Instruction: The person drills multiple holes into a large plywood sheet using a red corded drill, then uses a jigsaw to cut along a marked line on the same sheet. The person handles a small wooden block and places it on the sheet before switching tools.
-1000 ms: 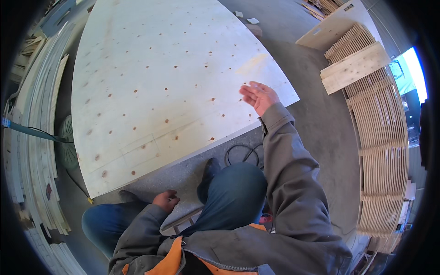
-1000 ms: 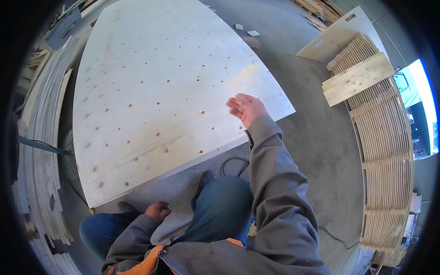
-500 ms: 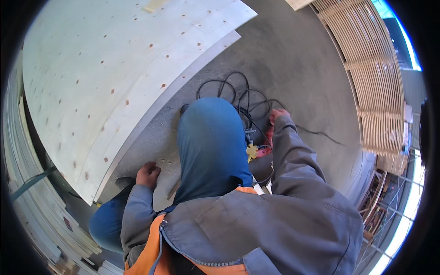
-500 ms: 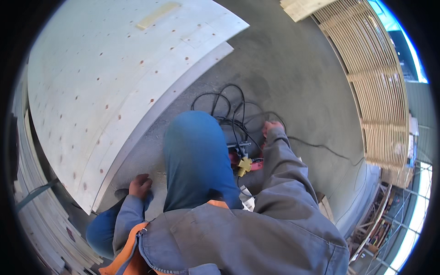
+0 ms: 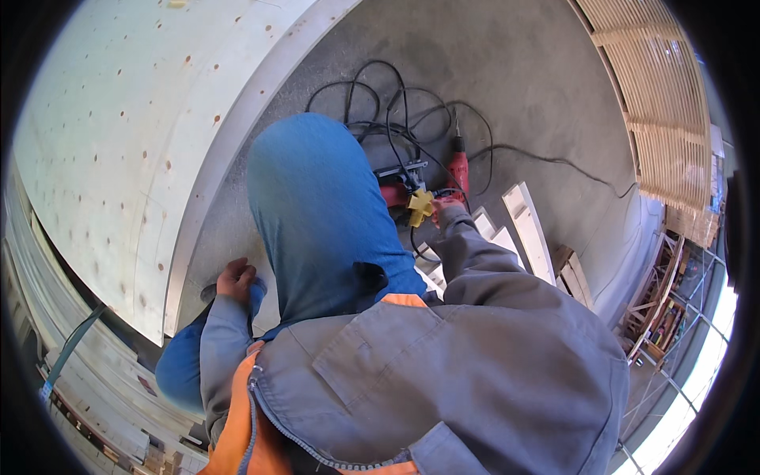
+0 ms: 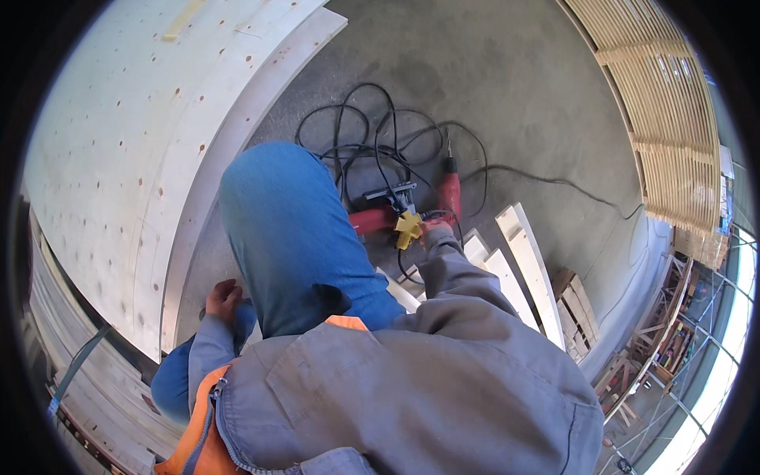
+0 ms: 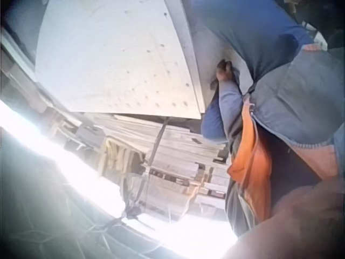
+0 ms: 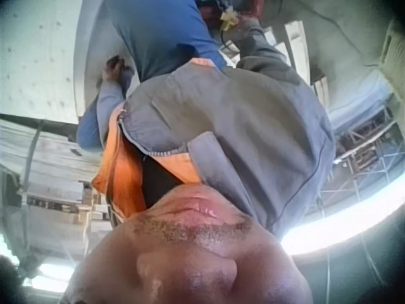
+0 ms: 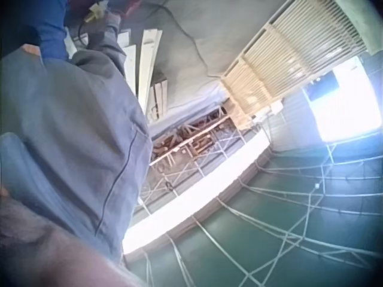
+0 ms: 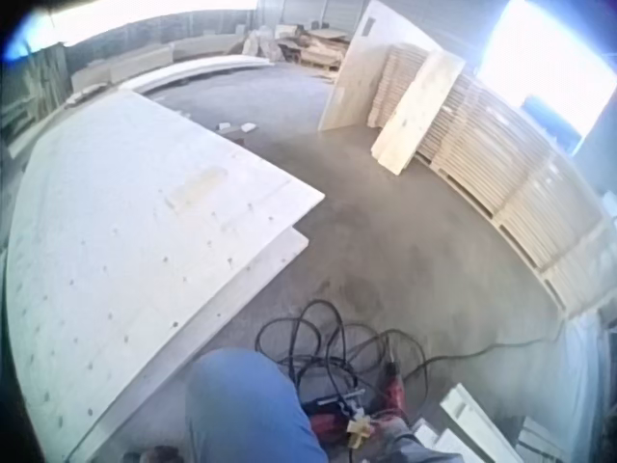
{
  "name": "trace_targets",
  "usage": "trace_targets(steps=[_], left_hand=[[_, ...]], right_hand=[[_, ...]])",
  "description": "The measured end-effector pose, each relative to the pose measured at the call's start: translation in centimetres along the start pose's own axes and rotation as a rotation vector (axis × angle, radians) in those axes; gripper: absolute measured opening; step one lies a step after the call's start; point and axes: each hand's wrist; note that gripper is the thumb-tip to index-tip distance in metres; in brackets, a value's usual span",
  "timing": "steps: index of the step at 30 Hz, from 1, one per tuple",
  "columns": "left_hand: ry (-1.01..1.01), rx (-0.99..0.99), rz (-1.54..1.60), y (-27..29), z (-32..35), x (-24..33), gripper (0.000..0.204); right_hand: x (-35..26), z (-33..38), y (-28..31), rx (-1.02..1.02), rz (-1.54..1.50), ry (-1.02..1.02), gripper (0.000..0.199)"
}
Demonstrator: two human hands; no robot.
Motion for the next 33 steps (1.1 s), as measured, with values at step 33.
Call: trace_targets(steps=[33], left_hand=[[-0.008,0.015,-0.035,-0.2,-1.8,-1.6,0.045]], right_hand=[[-1.5,-1.5,-3.1,-0.277,-0.516,-0.083,0.040]])
Point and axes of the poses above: each hand's wrist, its own z-axis away from the middle knuckle, its own y-axis out of the back of the hand, x = y × z, and after that the axes turned 1 degree about x, right-handed
